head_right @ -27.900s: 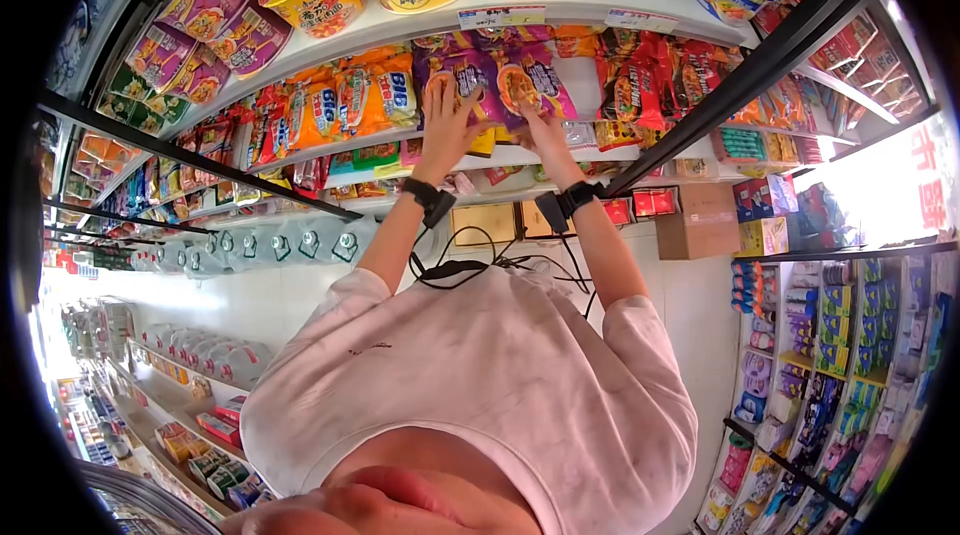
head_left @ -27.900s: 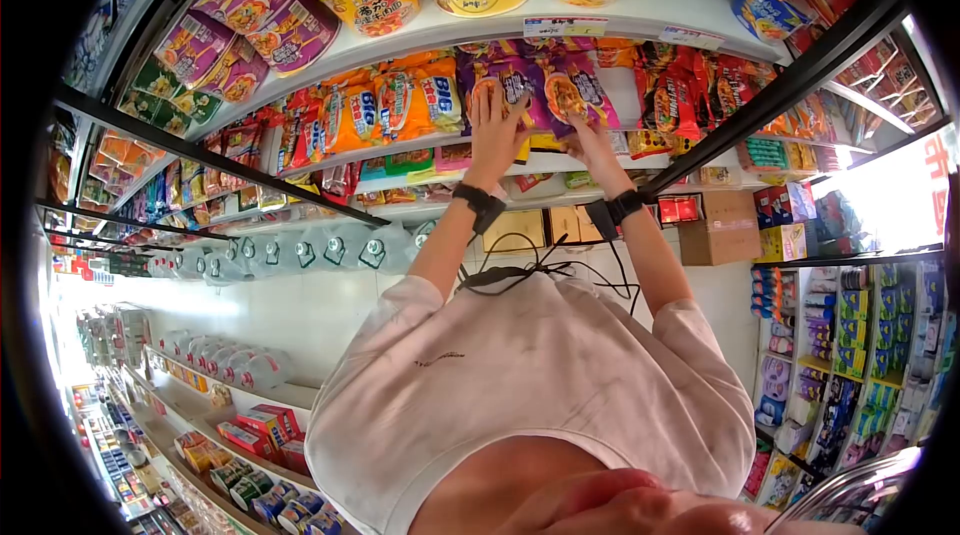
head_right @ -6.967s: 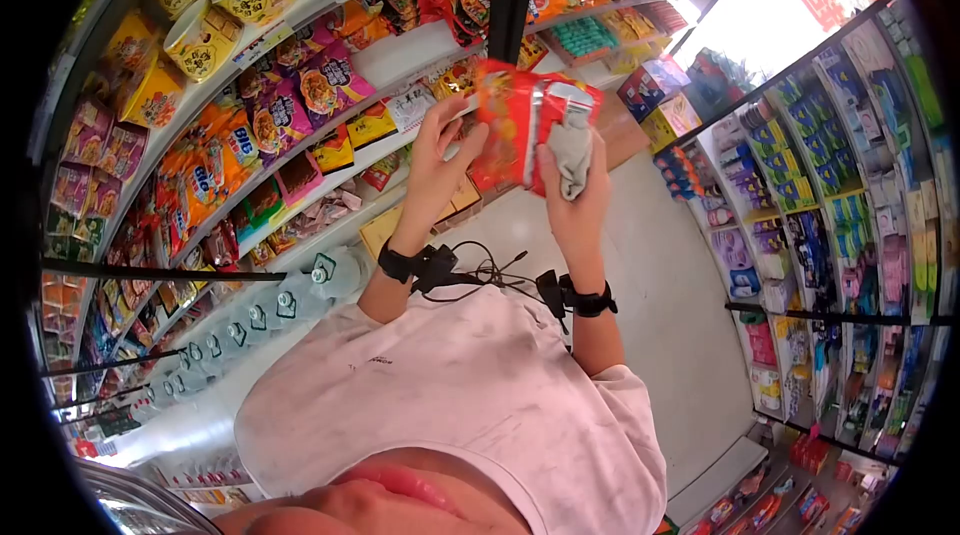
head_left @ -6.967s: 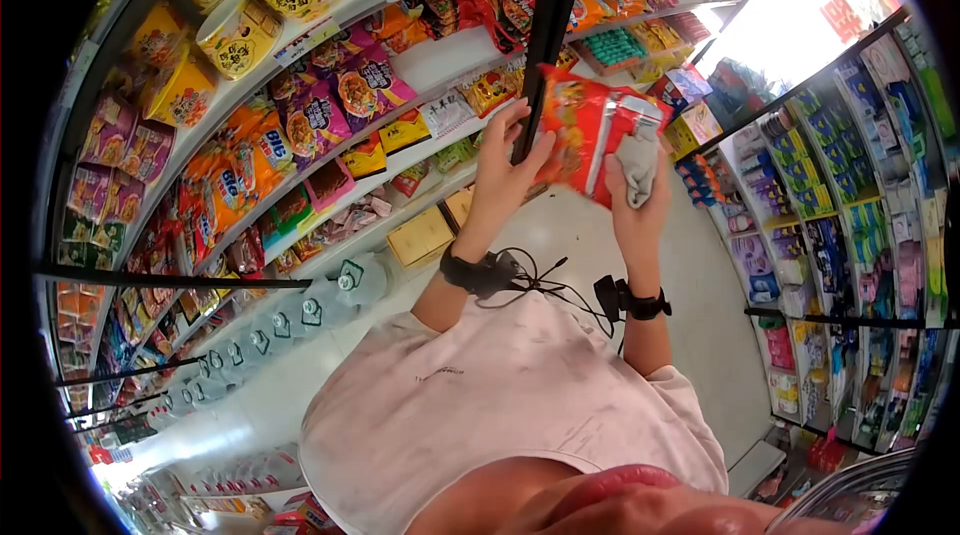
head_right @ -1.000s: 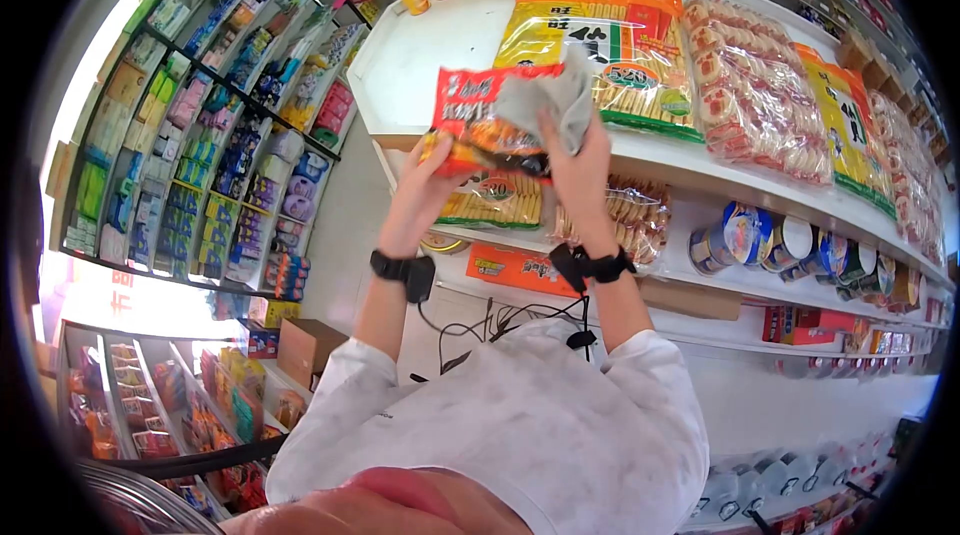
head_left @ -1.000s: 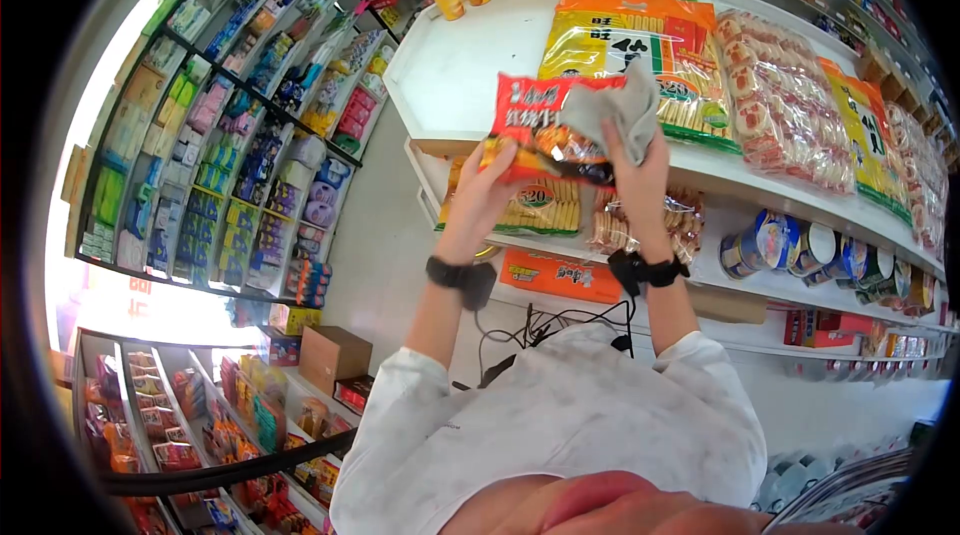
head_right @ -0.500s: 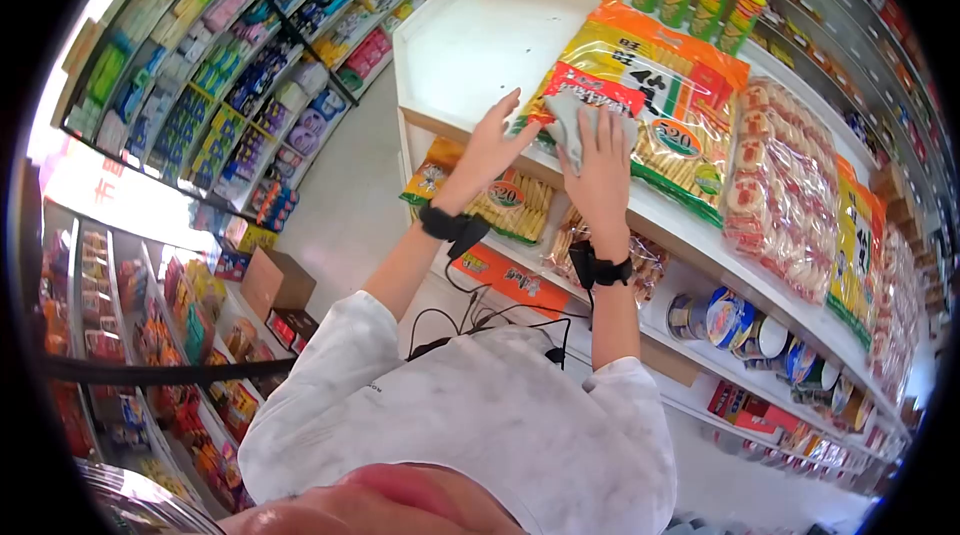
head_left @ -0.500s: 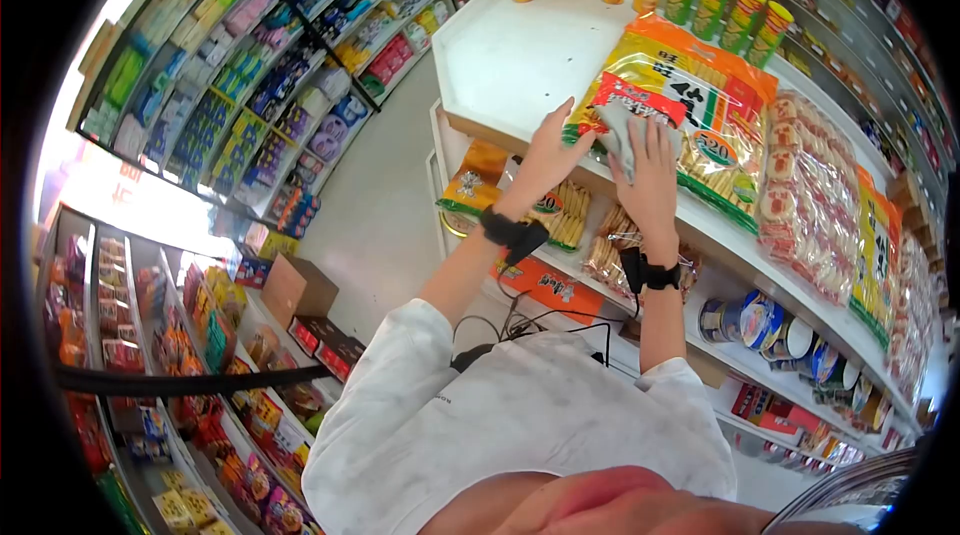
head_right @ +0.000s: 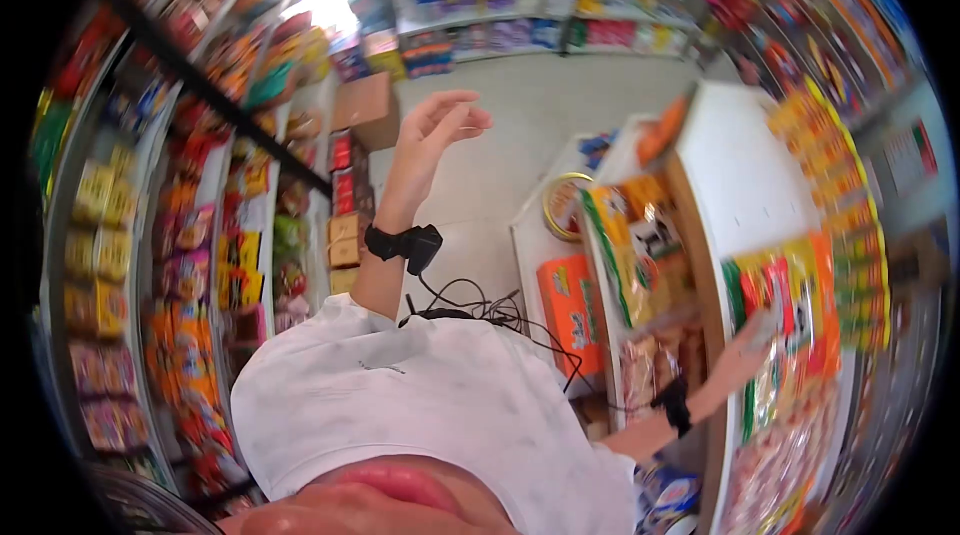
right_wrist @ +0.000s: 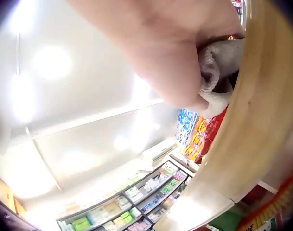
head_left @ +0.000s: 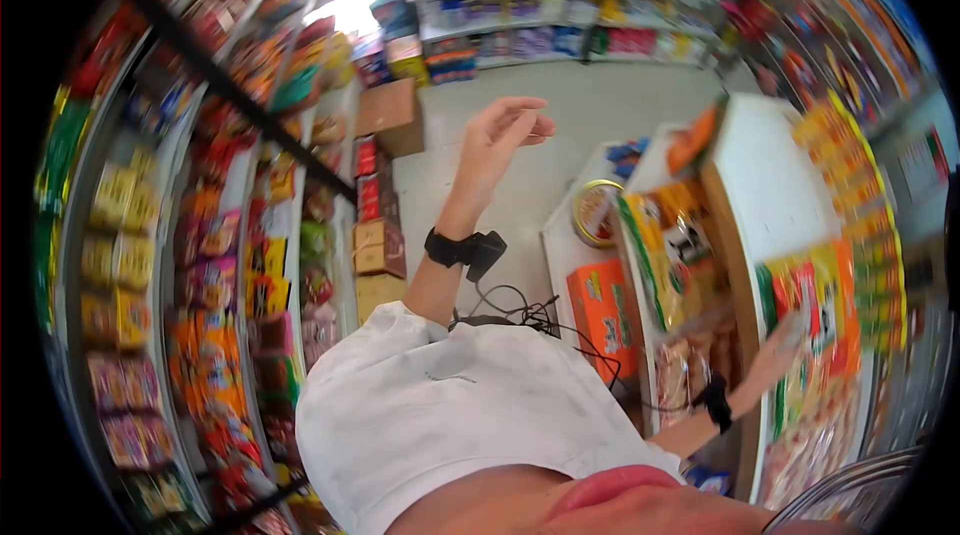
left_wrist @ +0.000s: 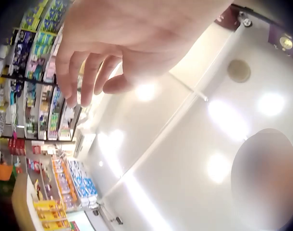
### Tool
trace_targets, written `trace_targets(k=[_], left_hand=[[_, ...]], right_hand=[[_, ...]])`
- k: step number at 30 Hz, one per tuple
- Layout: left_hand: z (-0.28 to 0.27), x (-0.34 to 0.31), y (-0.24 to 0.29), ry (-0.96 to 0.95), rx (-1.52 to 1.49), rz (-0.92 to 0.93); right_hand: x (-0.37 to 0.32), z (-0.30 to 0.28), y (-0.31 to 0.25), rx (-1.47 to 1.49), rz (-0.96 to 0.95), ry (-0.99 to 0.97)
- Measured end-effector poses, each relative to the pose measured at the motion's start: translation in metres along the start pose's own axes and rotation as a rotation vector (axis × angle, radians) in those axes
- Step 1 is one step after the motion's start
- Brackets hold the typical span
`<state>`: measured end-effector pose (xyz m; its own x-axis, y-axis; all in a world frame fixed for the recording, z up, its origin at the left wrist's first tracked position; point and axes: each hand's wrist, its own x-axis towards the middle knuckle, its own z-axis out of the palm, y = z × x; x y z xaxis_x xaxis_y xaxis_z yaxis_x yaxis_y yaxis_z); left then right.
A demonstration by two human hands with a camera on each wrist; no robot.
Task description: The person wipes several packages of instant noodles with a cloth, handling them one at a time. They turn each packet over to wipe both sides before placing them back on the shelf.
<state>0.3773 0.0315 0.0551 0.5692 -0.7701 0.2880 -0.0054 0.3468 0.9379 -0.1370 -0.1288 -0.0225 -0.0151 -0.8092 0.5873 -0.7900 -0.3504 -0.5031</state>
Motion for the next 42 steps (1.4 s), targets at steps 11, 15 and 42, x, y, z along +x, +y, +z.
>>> trace_targets(k=[11,15,42], left_hand=[[-0.259,-0.067,0.029,0.618,-0.144,0.144],[-0.315,-0.091,0.043,0.759,-0.180,0.126],[-0.666,-0.010,-0.060,1.287,-0.316,0.022]], right_hand=[[0.006,0.085,-0.255,0.489,0.063,0.082],[-0.002,0.196,-0.300,0.742,0.093,-0.261],[-0.316,0.586,-0.889,1.263,0.226,-2.417]])
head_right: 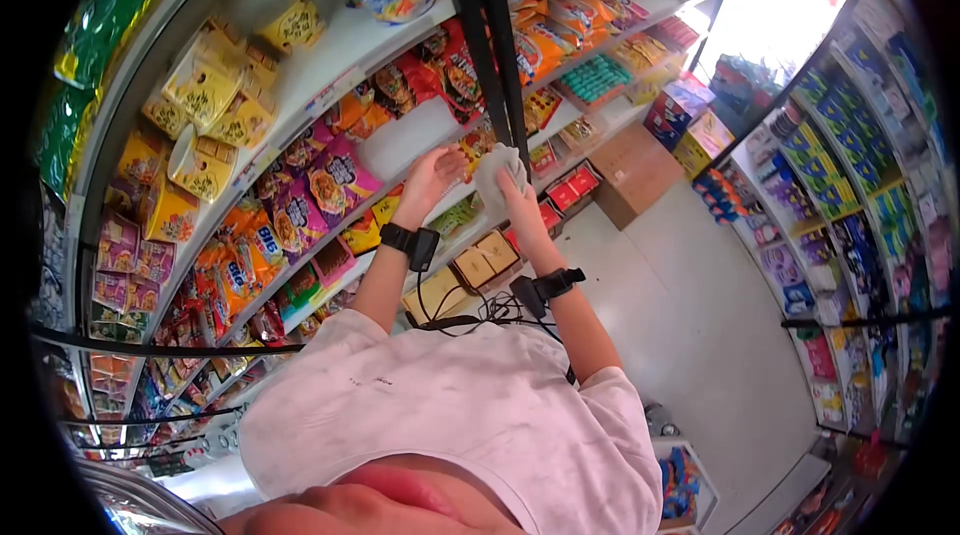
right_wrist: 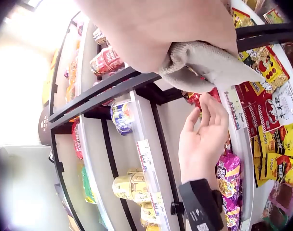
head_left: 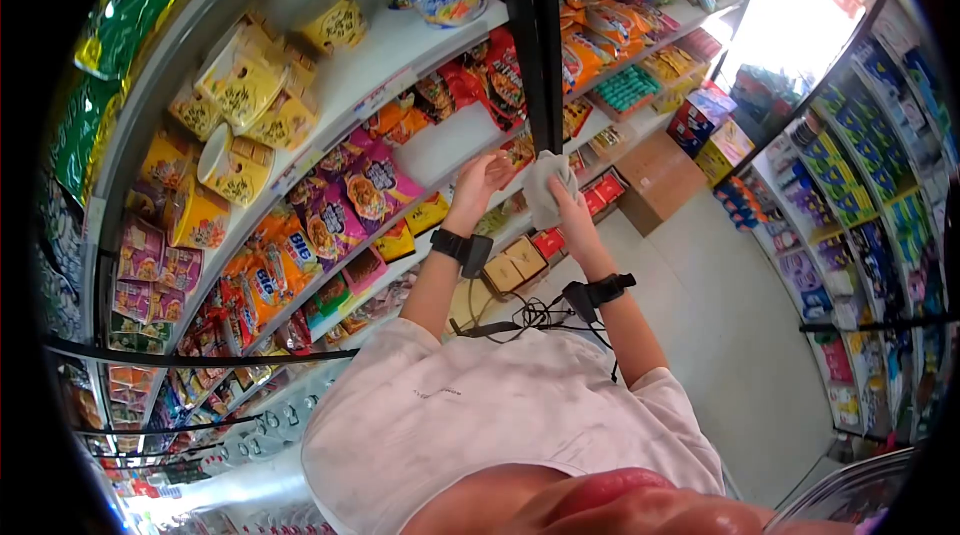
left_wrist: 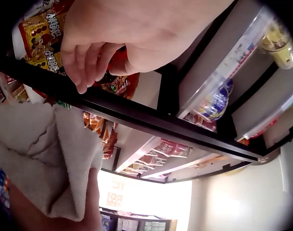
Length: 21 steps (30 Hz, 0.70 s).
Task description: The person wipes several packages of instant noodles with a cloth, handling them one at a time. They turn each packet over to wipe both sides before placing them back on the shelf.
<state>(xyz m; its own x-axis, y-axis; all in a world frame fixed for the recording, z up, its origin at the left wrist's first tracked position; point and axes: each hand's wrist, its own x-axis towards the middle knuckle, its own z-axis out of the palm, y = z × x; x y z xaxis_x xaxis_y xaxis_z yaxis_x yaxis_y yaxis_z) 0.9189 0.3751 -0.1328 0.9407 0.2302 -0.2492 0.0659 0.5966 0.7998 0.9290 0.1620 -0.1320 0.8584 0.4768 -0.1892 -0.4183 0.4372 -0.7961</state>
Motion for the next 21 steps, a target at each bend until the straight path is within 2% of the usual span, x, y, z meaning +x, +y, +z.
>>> trace_targets(k=[4,7,10,14,16,21], left_hand=[[0.016,0.047,-0.001,0.173,0.000,0.252],[0.028,0.065,0.009,0.256,0.068,0.324],[0.041,0.072,0.024,0.195,0.089,0.293],[0.027,0.098,0.023,0.218,0.060,0.253],[0.022,0.105,0.026,0.250,0.095,0.193],[0.012,0.118,0.033,0.236,0.263,0.191]], right_hand=[[0.051,0.011,-0.016,-0.105,0.046,-0.045],[0.077,0.022,-0.020,-0.120,0.034,-0.073],[0.094,0.028,-0.018,-0.134,0.024,-0.088],[0.103,0.032,-0.023,-0.102,0.005,-0.118],[0.104,0.033,-0.027,-0.103,0.055,-0.114],[0.108,0.026,-0.029,-0.133,0.123,-0.129]])
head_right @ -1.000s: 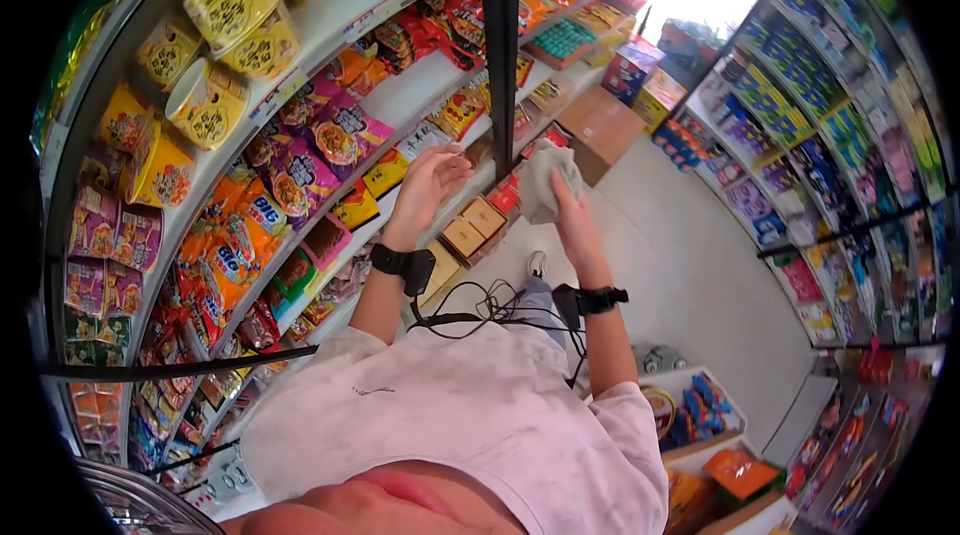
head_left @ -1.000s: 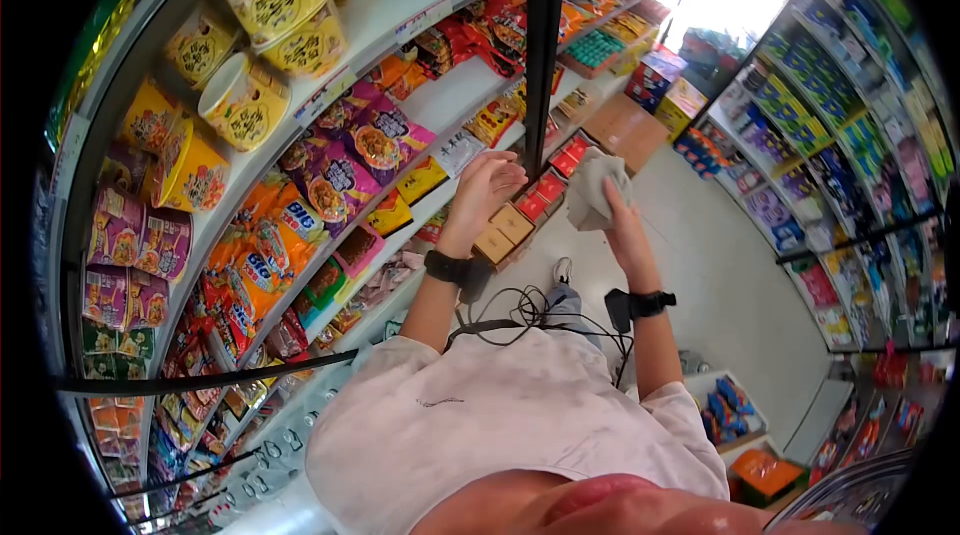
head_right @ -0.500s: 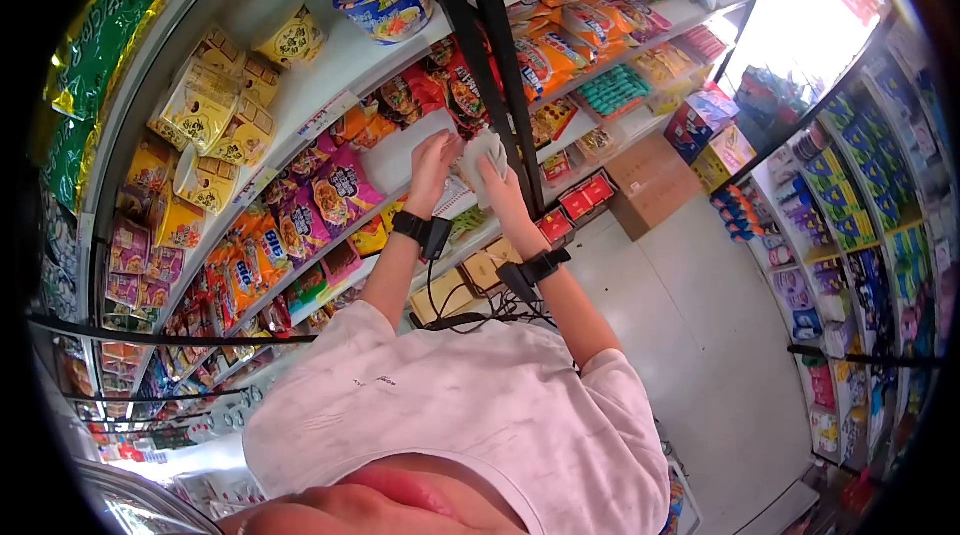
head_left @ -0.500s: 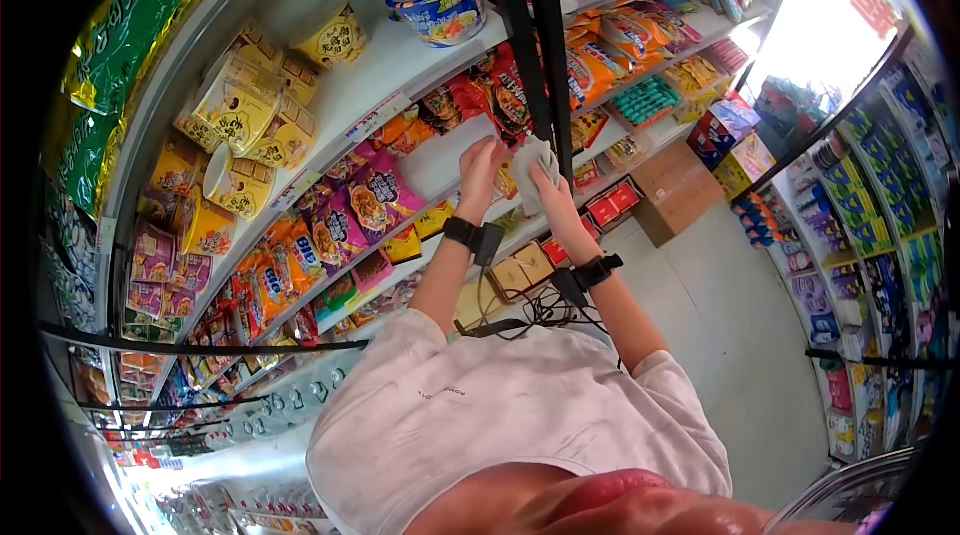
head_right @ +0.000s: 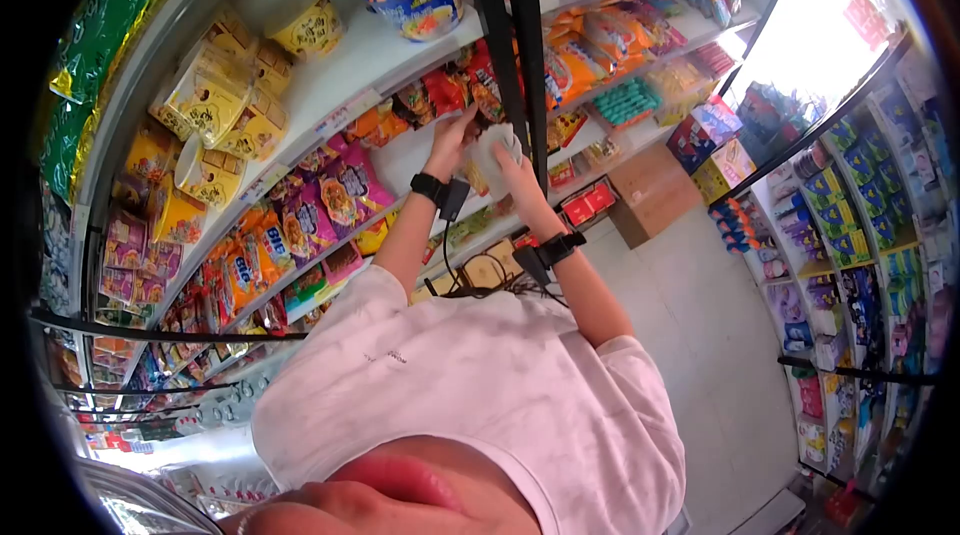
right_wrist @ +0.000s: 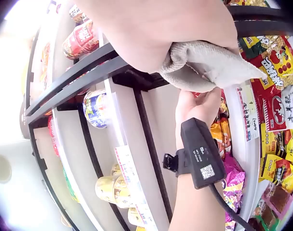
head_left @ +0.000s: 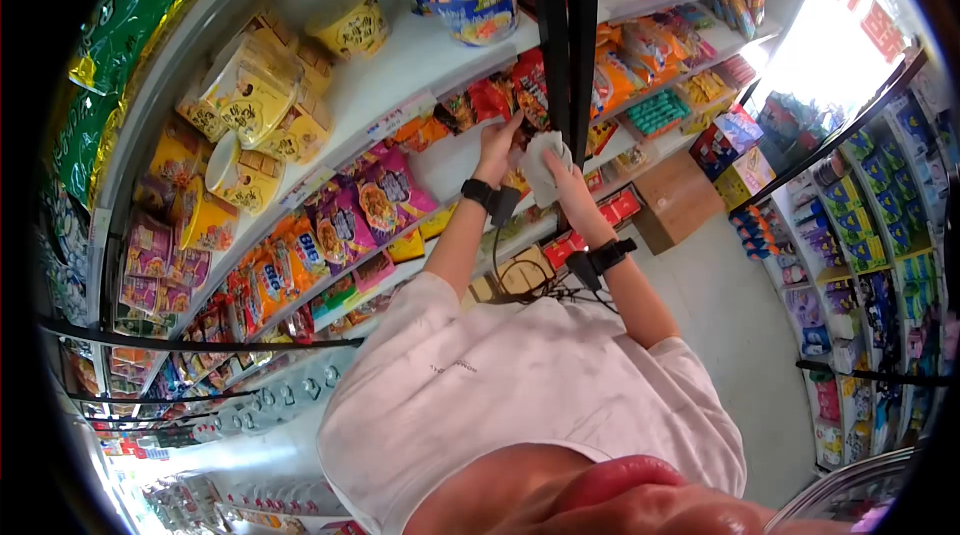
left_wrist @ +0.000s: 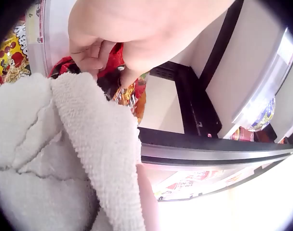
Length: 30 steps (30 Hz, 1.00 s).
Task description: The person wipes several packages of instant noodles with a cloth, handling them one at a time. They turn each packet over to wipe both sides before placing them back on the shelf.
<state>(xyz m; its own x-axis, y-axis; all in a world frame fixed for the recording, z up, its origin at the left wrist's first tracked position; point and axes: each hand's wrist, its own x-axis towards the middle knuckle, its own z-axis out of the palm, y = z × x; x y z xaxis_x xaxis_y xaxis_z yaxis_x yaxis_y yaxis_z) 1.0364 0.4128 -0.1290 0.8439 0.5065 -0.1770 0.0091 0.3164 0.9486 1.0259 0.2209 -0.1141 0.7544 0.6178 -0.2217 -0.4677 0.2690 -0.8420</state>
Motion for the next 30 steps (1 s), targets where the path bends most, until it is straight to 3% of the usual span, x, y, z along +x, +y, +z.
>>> trace_targets(k=[6,9,13,15,16,20,21,24,27,28,30], left_hand=[[-0.005,0.010,0.013,-0.021,0.156,0.012],[-0.012,0.006,0.015,0.021,0.149,0.139],[-0.023,-0.025,0.040,0.021,0.043,0.211],[-0.037,-0.027,0.043,0.039,-0.046,0.194],[-0.040,-0.039,0.055,-0.041,-0.151,0.178],[-0.059,-0.078,0.076,-0.247,0.087,0.261],[-0.060,-0.091,0.080,-0.249,0.055,0.256],[-0.056,-0.115,0.091,-0.206,-0.010,0.242],[-0.068,-0.119,0.091,-0.331,0.010,0.218],[-0.071,-0.125,0.094,-0.246,-0.100,0.095],[-0.085,-0.121,0.088,-0.160,-0.171,0.106]], right_hand=[[-0.001,0.000,0.004,0.047,0.008,0.029],[0.008,0.002,0.000,0.057,0.011,0.021],[0.007,0.013,-0.002,0.218,0.039,-0.044],[0.016,0.018,0.007,0.309,-0.066,-0.073],[0.007,0.027,-0.005,0.297,-0.044,-0.033],[-0.005,0.056,-0.019,0.351,-0.077,-0.143],[-0.012,0.066,-0.020,0.347,-0.071,-0.026],[-0.014,0.082,-0.020,0.409,-0.145,0.000],[-0.016,0.079,-0.004,0.351,-0.193,0.034],[-0.019,0.082,-0.003,0.324,-0.211,0.037],[-0.020,0.078,0.001,0.227,-0.239,0.046]])
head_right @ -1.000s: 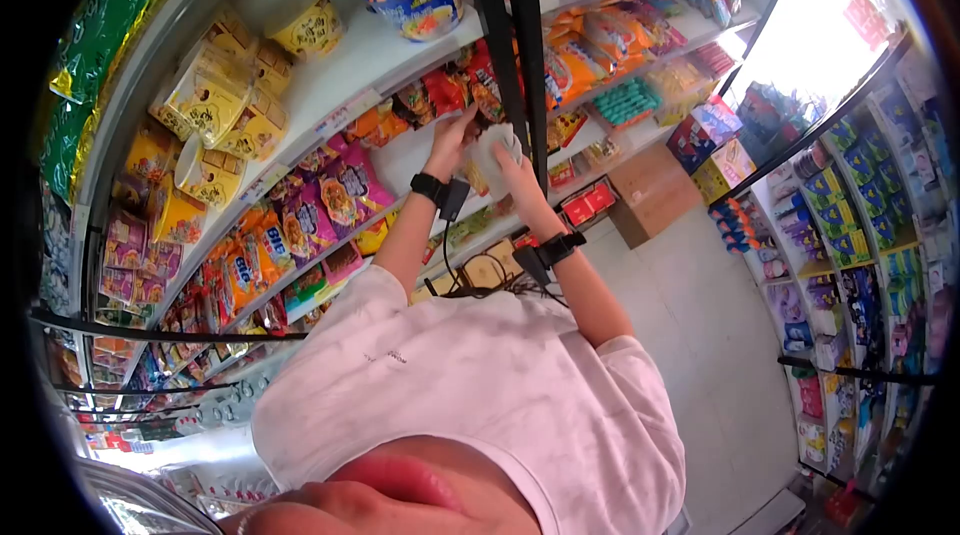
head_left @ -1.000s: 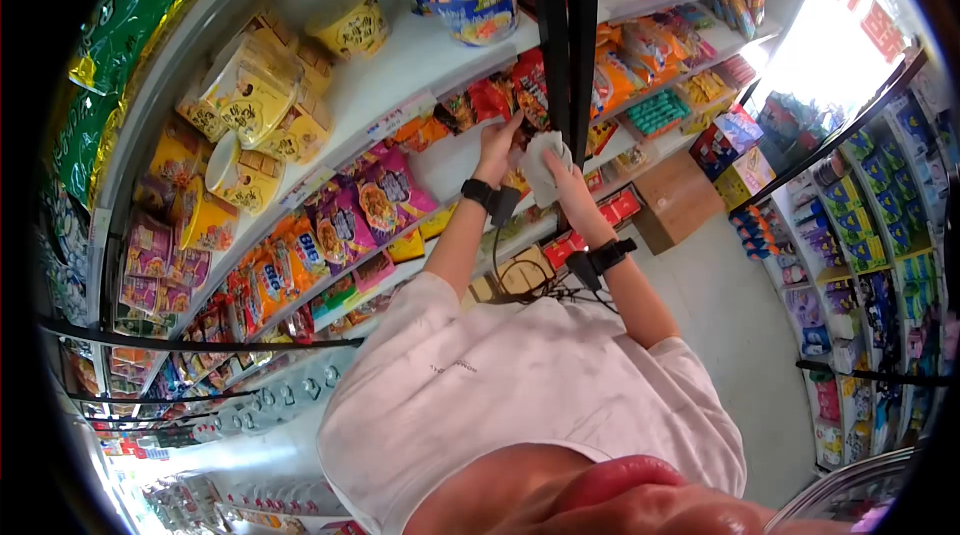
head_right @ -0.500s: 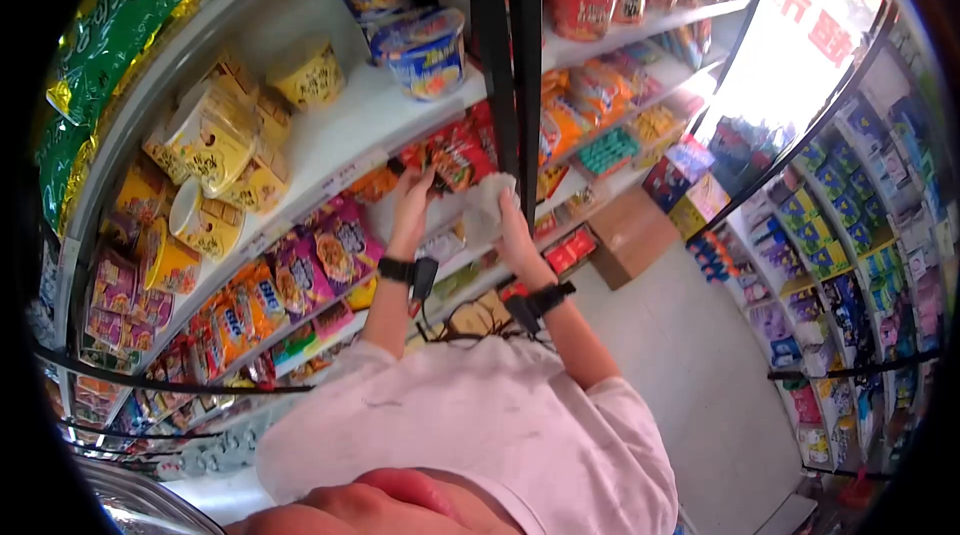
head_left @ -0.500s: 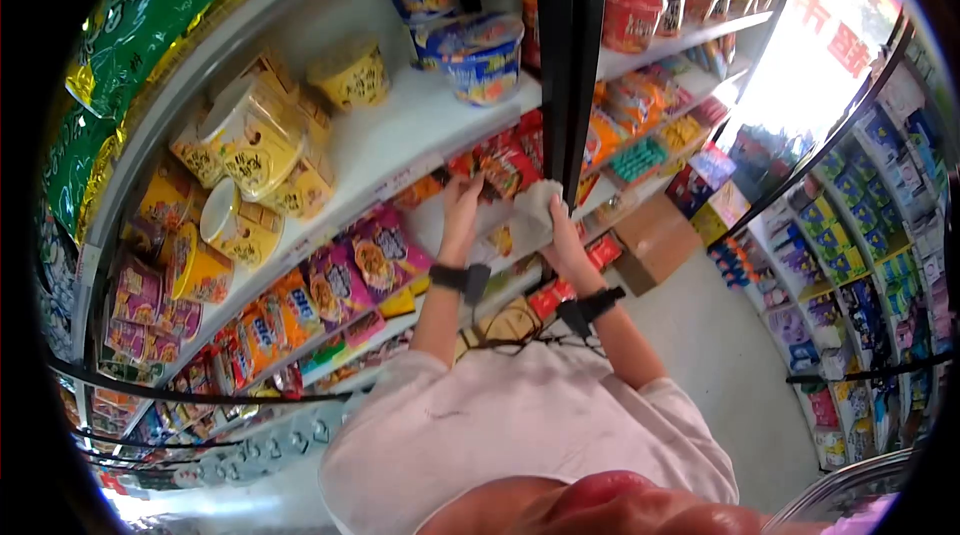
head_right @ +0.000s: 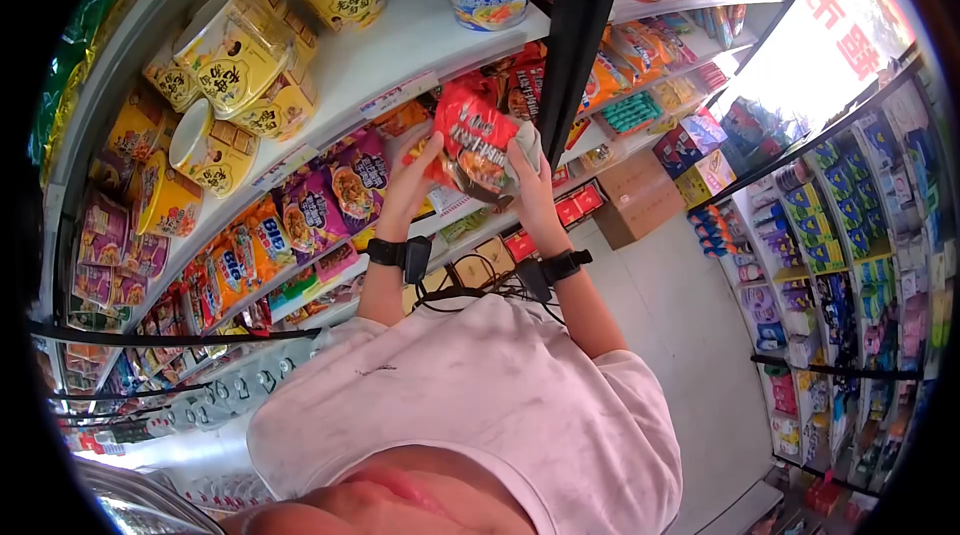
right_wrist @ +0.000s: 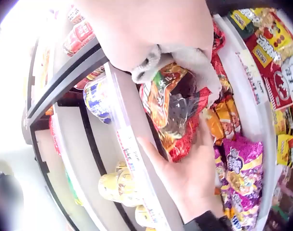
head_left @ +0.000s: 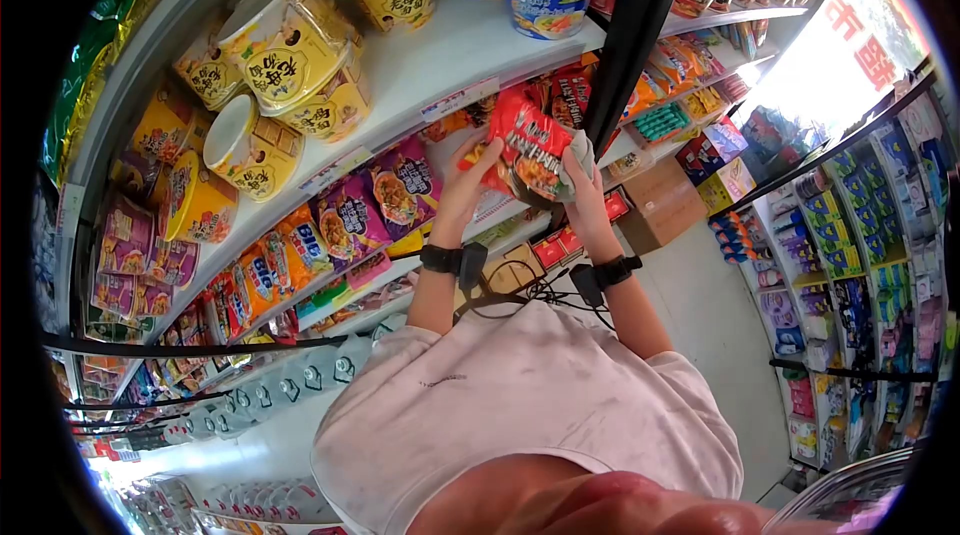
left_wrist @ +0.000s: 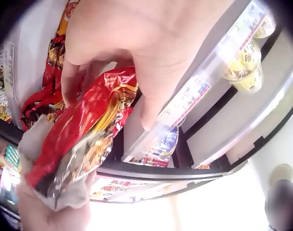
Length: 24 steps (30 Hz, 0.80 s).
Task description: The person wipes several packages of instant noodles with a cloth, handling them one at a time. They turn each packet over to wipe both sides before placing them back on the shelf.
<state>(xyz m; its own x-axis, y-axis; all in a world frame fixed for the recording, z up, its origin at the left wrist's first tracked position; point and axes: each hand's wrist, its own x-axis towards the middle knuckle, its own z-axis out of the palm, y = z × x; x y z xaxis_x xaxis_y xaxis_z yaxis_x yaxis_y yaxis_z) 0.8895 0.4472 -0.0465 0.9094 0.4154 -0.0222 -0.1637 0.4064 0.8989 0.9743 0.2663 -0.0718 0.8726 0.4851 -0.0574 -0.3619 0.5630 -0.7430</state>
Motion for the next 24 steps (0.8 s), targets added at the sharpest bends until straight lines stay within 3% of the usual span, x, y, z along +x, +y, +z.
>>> trace_targets(k=[4,7,11,13,17,18,21,24], left_hand=[[-0.013,-0.008,-0.009,0.085,-0.070,-0.060],[-0.009,-0.015,-0.012,0.044,-0.141,-0.075],[-0.014,-0.017,-0.033,0.006,-0.260,-0.127],[-0.011,-0.017,-0.037,-0.051,-0.293,-0.168],[0.000,-0.020,-0.055,-0.101,-0.016,-0.125],[0.006,-0.024,-0.060,-0.063,0.156,-0.023],[0.029,-0.034,-0.044,-0.088,0.277,-0.011],[0.048,-0.038,-0.047,-0.067,0.148,0.007]], right_hand=[[-0.009,-0.009,0.012,-0.057,0.022,0.085],[-0.027,0.020,-0.006,-0.048,-0.071,0.064],[-0.041,-0.003,0.009,-0.114,-0.081,0.320],[-0.053,-0.009,0.007,-0.087,-0.103,0.355],[-0.071,-0.030,0.001,-0.098,-0.173,0.461],[-0.074,-0.035,-0.001,-0.137,-0.202,0.478],[-0.084,-0.041,-0.014,-0.226,-0.280,0.501],[-0.095,-0.039,-0.033,-0.263,-0.313,0.477]])
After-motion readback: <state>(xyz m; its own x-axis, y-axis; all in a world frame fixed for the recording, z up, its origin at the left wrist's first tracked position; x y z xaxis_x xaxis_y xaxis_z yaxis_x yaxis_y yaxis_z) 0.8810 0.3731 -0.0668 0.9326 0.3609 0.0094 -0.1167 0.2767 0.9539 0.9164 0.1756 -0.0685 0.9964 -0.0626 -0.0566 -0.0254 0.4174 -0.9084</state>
